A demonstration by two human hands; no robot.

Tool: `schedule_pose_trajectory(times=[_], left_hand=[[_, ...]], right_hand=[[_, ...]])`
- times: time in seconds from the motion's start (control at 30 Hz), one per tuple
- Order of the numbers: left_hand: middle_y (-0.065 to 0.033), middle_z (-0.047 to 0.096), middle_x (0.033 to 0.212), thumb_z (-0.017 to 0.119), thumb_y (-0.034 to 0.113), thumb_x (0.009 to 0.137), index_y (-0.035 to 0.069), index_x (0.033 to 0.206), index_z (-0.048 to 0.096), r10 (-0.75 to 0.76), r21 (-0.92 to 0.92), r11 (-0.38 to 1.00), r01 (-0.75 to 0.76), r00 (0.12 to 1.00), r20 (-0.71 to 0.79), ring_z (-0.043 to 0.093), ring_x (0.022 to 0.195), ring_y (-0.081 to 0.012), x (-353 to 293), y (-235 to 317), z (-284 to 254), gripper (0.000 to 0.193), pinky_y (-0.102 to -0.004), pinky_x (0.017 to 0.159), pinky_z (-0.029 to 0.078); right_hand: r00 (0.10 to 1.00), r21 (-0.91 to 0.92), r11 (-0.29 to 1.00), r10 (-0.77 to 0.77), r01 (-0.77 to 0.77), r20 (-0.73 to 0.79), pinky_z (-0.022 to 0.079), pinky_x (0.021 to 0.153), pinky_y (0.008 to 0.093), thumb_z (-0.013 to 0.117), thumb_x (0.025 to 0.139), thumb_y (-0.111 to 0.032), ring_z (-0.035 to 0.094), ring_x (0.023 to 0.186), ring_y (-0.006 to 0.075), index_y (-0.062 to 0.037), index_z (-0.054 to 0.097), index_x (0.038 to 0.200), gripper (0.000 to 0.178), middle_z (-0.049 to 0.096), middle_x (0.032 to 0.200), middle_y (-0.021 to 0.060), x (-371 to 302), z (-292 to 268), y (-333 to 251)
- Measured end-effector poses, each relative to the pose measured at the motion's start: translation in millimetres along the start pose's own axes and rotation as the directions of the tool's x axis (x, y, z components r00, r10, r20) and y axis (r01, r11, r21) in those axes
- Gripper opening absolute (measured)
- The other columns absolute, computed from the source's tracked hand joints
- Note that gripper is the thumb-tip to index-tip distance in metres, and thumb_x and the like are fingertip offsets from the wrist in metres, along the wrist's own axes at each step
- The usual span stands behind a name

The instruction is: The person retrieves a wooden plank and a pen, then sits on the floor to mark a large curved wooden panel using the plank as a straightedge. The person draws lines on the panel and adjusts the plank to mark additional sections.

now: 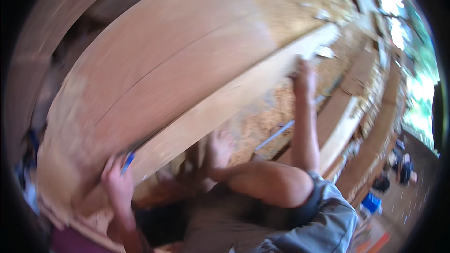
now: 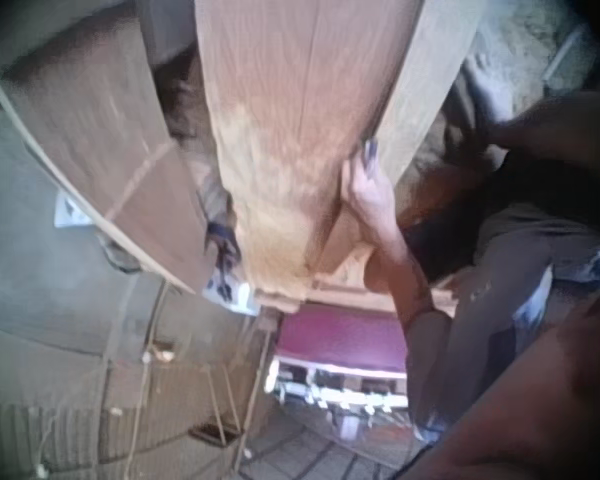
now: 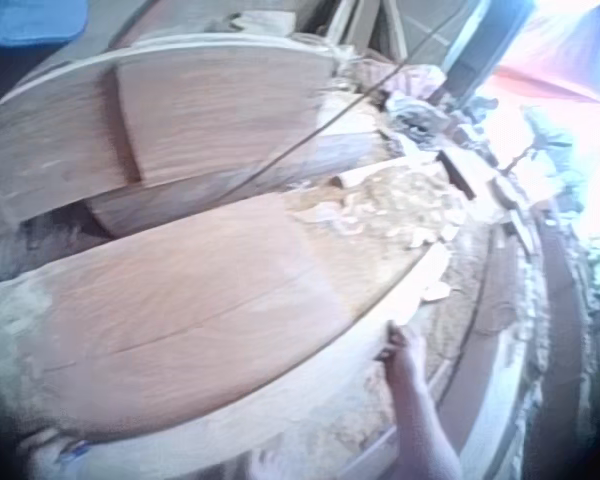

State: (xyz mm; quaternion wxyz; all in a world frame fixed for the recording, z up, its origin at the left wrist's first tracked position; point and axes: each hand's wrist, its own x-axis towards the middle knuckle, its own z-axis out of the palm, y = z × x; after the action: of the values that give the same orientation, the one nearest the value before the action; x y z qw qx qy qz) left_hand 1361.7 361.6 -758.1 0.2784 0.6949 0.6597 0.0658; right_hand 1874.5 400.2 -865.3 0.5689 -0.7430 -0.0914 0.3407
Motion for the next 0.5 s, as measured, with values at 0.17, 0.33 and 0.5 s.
schedule_pose_trajectory(times=[0.17, 0.33, 0.5], left_hand=[[-0.0211, 0.057, 0.078, 0.06, 0.017, 0.092, -0.005, 0.089, 0.066, 0.042, 0.045, 0.998, -0.041, 0.999, -0.008, 0.058, 0.073, -0.041, 2.3, 6.7, 4.0, 0.023, -0.0474, 0.064, 0.043], [-0.0201, 0.057, 0.078, 0.059, 0.018, 0.093, -0.004, 0.087, 0.066, 0.054, 0.022, 0.998, -0.055, 0.998, 0.011, 0.057, 0.073, -0.0412, 1.5, 8.9, 7.4, 0.024, -0.0477, 0.063, 0.042], [-0.0192, 0.056, 0.079, 0.06, 0.018, 0.092, -0.002, 0.091, 0.062, 0.064, 0.052, 0.997, -0.065, 0.998, 0.013, 0.057, 0.074, -0.0411, 1.9, -1.8, 10.1, 0.02, -0.0476, 0.066, 0.043]], right_hand=[[0.94, -0.112, 0.955, -0.243, 0.276, 0.241, 0.045, 0.043, 0.0255, 0.06, 0.093, -0.016, 0.051, 0.05, 0.0107, -0.003, 0.059, 0.096, 0.013, 0.054, 0.073, 0.0022, 35.2, -22.9, 14.4], [0.949, -0.207, 0.937, -0.239, 0.281, 0.204, 0.047, 0.044, 0.0266, 0.059, 0.094, -0.016, 0.058, 0.054, 0.0122, -0.0019, 0.058, 0.102, 0.016, 0.06, 0.076, 0.0042, 44.1, -40.7, 31.0], [0.976, -0.19, 0.962, -0.174, 0.197, 0.133, 0.048, 0.046, 0.0279, 0.058, 0.095, -0.016, 0.059, 0.054, 0.0135, -0.001, 0.059, 0.102, 0.017, 0.059, 0.075, 0.0052, 45.8, -29.6, 34.3]])
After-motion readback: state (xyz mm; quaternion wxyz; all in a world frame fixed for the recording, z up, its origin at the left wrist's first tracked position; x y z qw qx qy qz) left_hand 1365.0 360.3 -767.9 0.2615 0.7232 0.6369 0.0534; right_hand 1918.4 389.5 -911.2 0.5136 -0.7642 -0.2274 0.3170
